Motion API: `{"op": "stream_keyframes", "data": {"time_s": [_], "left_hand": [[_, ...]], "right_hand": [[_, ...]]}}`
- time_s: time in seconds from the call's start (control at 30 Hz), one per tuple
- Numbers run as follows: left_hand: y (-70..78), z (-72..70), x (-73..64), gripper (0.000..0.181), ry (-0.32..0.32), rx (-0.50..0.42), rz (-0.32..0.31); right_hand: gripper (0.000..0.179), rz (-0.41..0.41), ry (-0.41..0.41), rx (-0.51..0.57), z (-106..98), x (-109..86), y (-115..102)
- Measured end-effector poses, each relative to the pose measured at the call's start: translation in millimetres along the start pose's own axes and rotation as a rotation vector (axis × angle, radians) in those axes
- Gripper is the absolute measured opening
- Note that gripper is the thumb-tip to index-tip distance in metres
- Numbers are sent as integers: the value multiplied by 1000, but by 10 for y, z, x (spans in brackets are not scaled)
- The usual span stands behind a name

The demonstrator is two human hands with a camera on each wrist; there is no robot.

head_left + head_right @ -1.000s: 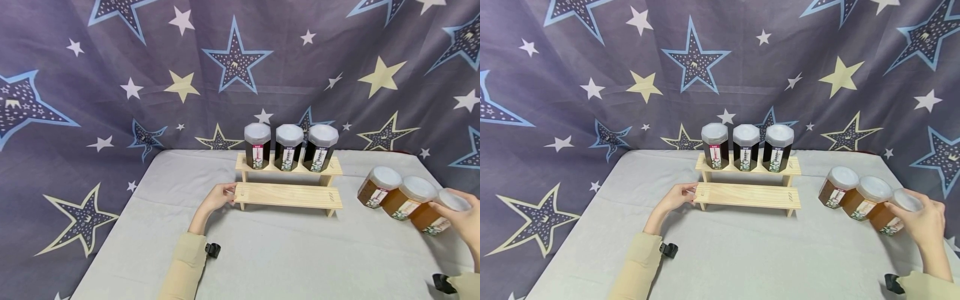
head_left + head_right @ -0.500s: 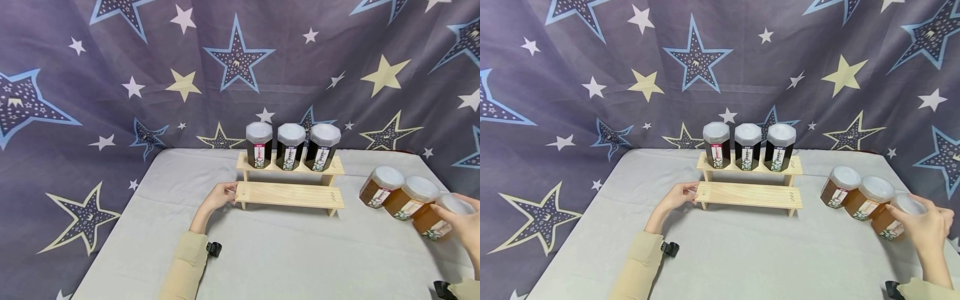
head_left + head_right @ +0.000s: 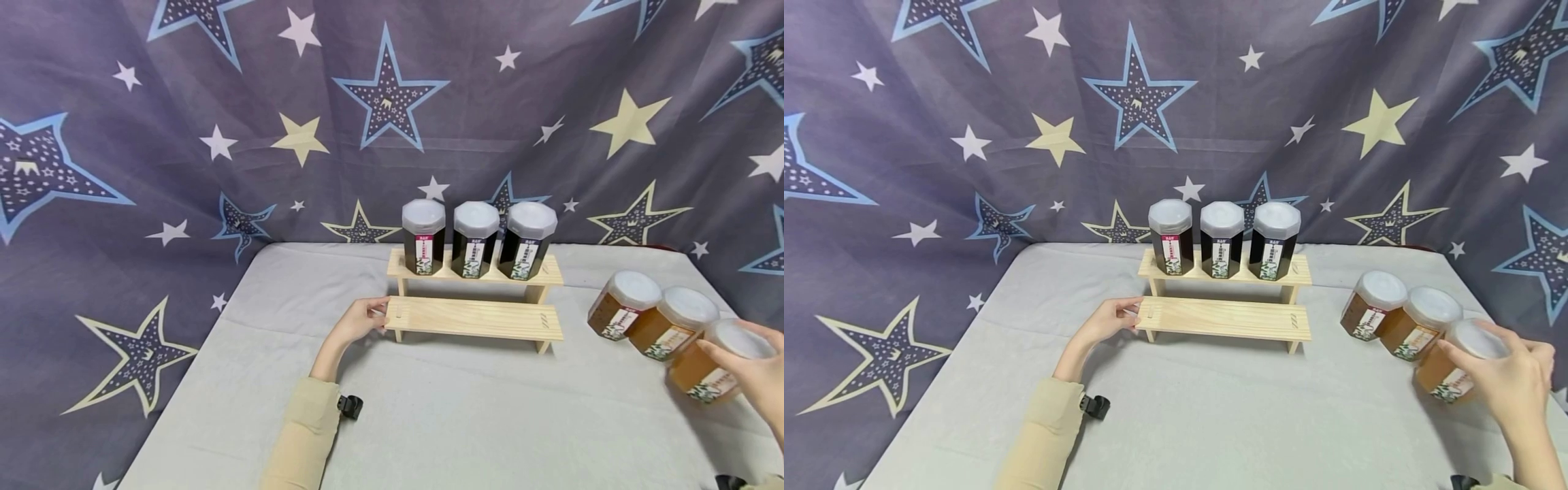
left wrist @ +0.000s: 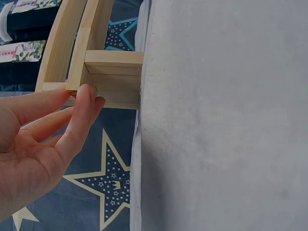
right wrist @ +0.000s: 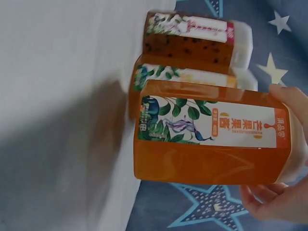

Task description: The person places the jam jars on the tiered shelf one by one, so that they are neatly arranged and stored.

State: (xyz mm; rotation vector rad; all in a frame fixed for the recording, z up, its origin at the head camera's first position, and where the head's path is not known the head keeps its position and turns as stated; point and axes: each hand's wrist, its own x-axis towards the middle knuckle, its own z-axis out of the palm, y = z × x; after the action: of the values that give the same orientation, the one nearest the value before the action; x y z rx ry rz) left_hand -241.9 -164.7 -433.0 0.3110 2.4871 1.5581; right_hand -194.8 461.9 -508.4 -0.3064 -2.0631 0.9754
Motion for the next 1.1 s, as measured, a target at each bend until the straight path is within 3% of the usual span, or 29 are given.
{"op": "stream_keyframes", "data": {"time_s": [0.17, 0.27, 0.4, 0.53, 0.6, 0.77, 1.1], "left_hand": [[2, -1, -3, 45, -1, 6, -3], [5, -3, 0, 45, 0, 12, -17], [27, -9, -12, 45, -8, 9, -15], [148, -21, -81, 45, -24, 0, -5], [227, -26, -125, 45, -26, 0, -7], [333, -23, -183, 44, -23, 4, -4], [290, -24, -169, 44, -24, -6, 14]], "right_hand": [[67, -194, 30, -4, 34, -19, -94], [69, -255, 22, -46, -2, -81, -516], [63, -150, -105, -131, -101, -223, -1363], [59, -29, -288, -187, -149, -302, -1879], [59, -34, -344, -191, -138, -312, -1989], [59, -97, -368, -145, -27, -324, -2096], [56, -190, -403, -51, 235, -395, -2357]]}}
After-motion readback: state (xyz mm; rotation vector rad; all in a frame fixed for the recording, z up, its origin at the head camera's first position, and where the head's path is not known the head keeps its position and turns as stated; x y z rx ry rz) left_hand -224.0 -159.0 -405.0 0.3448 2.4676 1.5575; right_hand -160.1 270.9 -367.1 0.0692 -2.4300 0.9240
